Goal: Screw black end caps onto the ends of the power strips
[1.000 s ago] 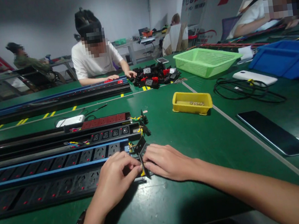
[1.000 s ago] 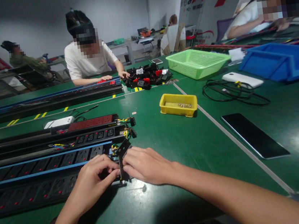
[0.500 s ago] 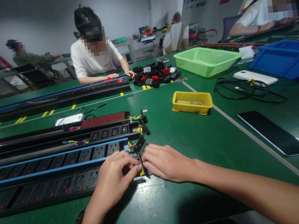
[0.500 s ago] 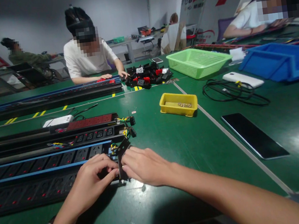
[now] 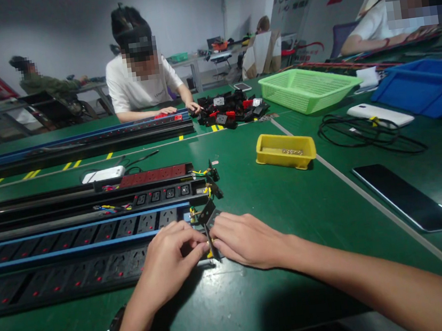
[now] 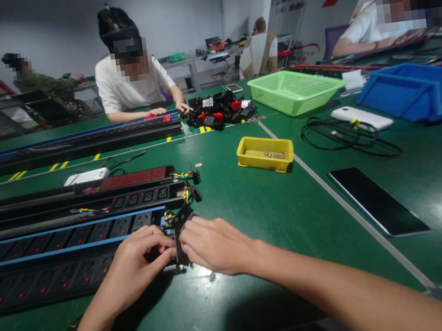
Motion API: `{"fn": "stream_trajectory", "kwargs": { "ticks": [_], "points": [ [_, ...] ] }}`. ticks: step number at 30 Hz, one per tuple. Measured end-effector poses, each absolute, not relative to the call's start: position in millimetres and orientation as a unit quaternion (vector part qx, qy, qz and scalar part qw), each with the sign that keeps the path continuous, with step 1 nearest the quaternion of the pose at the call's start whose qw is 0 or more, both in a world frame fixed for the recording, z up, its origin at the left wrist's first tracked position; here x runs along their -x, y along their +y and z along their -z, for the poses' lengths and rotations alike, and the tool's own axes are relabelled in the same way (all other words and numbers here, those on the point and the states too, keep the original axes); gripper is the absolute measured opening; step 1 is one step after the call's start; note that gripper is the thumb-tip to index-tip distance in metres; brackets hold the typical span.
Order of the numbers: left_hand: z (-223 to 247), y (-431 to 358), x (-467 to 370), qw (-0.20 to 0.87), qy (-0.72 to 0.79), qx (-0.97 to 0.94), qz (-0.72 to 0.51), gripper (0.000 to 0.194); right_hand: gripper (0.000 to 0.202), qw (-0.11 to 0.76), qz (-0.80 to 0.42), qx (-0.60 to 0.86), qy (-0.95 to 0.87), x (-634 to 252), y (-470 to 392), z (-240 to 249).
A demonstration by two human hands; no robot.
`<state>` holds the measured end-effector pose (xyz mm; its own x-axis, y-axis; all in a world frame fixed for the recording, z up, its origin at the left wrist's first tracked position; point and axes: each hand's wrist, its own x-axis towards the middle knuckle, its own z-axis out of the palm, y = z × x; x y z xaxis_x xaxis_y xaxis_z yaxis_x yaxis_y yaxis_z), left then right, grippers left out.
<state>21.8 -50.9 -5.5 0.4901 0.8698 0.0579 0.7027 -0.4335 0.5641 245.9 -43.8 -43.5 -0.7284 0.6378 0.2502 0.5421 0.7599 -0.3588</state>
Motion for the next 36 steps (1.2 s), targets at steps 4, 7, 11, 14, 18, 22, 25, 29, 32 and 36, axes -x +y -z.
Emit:
{"fn": "stream_trajectory", "kwargs": {
  "ticks": [4, 7, 11, 14, 18, 22, 25, 29, 32, 36],
  "points": [
    [5, -51, -22, 0.242, 0.475, -0.828, -0.172, 0.017, 0.016, 0.192, -0.168, 0.327, -0.910, -243, -44, 47],
    [5, -51, -22, 0.243, 0.477, -0.827, -0.171, 0.016, 0.019, 0.217, -0.209, 0.342, -0.890, -240, -46, 50],
    [5, -51, -22, 0.245, 0.476, -0.827, -0.171, 0.016, 0.021, 0.222, -0.242, 0.368, -0.870, -238, -48, 48],
    [4, -52, -22, 0.240, 0.475, -0.829, -0.173, 0.016, 0.020, 0.216, -0.223, 0.363, -0.879, -239, -48, 44],
    [4, -52, -20, 0.234, 0.474, -0.830, -0.180, 0.015, 0.011, 0.217, -0.147, 0.341, -0.903, -244, -48, 41],
    [4, -51, -21, 0.230, 0.474, -0.833, -0.172, 0.013, 0.016, 0.179, -0.078, 0.312, -0.930, -247, -46, 42],
    [2, -52, -24, 0.224, 0.480, -0.831, -0.167, 0.012, 0.021, 0.165, -0.071, 0.300, -0.937, -248, -45, 43],
    [-2, -56, -28, 0.216, 0.483, -0.830, -0.177, 0.013, 0.022, 0.181, -0.160, 0.319, -0.916, -247, -48, 42],
    [-2, -57, -29, 0.213, 0.488, -0.828, -0.174, 0.012, 0.024, 0.201, -0.270, 0.360, -0.870, -243, -51, 41],
    [0, -57, -30, 0.206, 0.493, -0.828, -0.170, 0.009, 0.031, 0.203, -0.402, 0.392, -0.802, -240, -50, 42]
  ]
}}
